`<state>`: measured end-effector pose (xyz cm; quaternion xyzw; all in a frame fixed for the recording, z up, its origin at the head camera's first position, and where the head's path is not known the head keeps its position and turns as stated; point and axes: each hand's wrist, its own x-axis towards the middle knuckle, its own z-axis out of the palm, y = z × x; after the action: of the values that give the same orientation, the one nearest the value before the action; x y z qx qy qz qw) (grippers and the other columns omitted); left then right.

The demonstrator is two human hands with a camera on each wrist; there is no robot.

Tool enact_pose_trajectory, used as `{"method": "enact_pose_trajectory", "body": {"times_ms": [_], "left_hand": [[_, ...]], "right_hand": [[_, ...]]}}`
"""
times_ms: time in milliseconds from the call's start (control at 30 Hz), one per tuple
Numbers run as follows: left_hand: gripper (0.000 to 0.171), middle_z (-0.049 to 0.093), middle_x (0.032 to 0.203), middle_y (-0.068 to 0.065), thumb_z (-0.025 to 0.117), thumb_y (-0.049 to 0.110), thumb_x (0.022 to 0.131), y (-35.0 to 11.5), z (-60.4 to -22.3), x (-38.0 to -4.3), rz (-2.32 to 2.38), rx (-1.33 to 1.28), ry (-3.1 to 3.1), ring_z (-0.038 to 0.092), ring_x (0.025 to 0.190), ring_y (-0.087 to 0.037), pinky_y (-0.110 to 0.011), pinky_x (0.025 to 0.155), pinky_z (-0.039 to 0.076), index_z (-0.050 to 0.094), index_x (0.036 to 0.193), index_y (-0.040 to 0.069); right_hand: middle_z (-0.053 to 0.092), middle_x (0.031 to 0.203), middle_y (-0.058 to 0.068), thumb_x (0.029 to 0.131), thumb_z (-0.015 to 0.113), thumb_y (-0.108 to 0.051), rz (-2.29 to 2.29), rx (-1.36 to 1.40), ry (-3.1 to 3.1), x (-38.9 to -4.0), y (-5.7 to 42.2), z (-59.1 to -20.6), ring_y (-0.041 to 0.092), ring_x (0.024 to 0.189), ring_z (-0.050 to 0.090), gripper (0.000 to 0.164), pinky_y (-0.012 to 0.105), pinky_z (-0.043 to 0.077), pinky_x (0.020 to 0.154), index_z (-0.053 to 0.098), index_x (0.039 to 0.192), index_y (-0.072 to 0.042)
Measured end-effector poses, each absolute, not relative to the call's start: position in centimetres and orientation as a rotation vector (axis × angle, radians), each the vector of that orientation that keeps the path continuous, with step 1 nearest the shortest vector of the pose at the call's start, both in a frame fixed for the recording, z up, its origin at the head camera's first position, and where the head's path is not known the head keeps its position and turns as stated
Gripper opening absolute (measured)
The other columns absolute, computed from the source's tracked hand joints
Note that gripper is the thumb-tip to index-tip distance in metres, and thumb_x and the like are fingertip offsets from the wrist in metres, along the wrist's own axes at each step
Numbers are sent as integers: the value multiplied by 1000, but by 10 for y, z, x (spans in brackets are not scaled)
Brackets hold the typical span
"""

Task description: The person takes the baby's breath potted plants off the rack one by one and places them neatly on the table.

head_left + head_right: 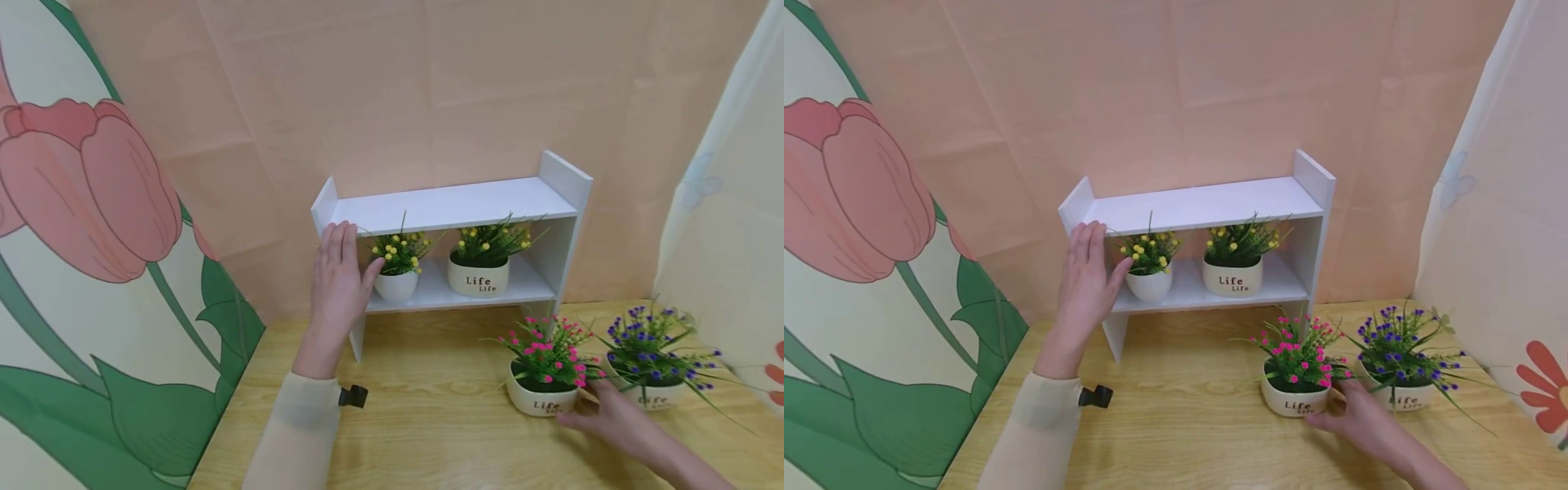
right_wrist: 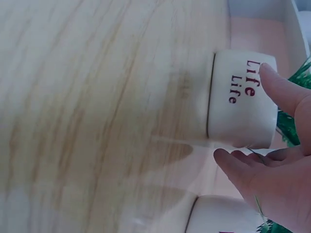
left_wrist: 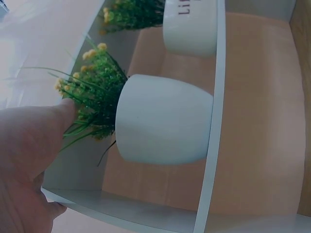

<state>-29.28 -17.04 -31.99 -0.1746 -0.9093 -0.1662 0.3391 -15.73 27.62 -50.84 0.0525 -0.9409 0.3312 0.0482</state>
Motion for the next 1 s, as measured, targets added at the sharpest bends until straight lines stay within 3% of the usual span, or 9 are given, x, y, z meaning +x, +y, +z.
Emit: {"method": "enact_pose_trajectory", "body": {"times_ms": [267, 433, 500, 767, 1000], "left_hand": [[80, 30, 174, -17, 63, 48, 112, -170, -319, -292, -435, -445, -2389, 14, 168, -34, -45, 137, 10, 29, 169, 3], [80, 30, 173, -17, 62, 48, 112, -170, -319, -292, -433, -453, -2381, 14, 167, -34, -45, 137, 10, 29, 169, 3], [79, 31, 173, -17, 62, 48, 112, -171, -319, -292, -431, -457, -2372, 14, 167, -35, -45, 137, 11, 30, 168, 2], [79, 31, 173, -17, 63, 47, 112, -171, -319, -291, -431, -460, -2368, 15, 167, -35, -46, 137, 12, 30, 168, 2], [80, 31, 173, -18, 63, 47, 112, -171, -318, -291, -427, -454, -2377, 14, 167, -35, -46, 137, 11, 29, 169, 2]], "right_hand": [[47, 143, 54, 89, 94, -33, 931, 227, -2852, -143, 274, -501, 69, 123, 59, 95, 76, 49, 101, 46, 143, 28], [28, 150, 60, 91, 92, -36, 888, 214, -2910, -132, 273, -495, 80, 129, 40, 102, 87, 41, 99, 38, 148, 29], [23, 151, 61, 92, 92, -35, 892, 226, -2920, -128, 272, -492, 81, 129, 39, 102, 87, 40, 99, 36, 150, 28], [15, 156, 60, 95, 89, -32, 902, 301, -2945, -114, 268, -481, 74, 120, 56, 101, 78, 56, 87, 31, 159, 21], [29, 156, 54, 94, 90, -30, 852, 334, -2920, -104, 271, -474, 71, 119, 58, 98, 81, 54, 85, 36, 160, 17]]}}
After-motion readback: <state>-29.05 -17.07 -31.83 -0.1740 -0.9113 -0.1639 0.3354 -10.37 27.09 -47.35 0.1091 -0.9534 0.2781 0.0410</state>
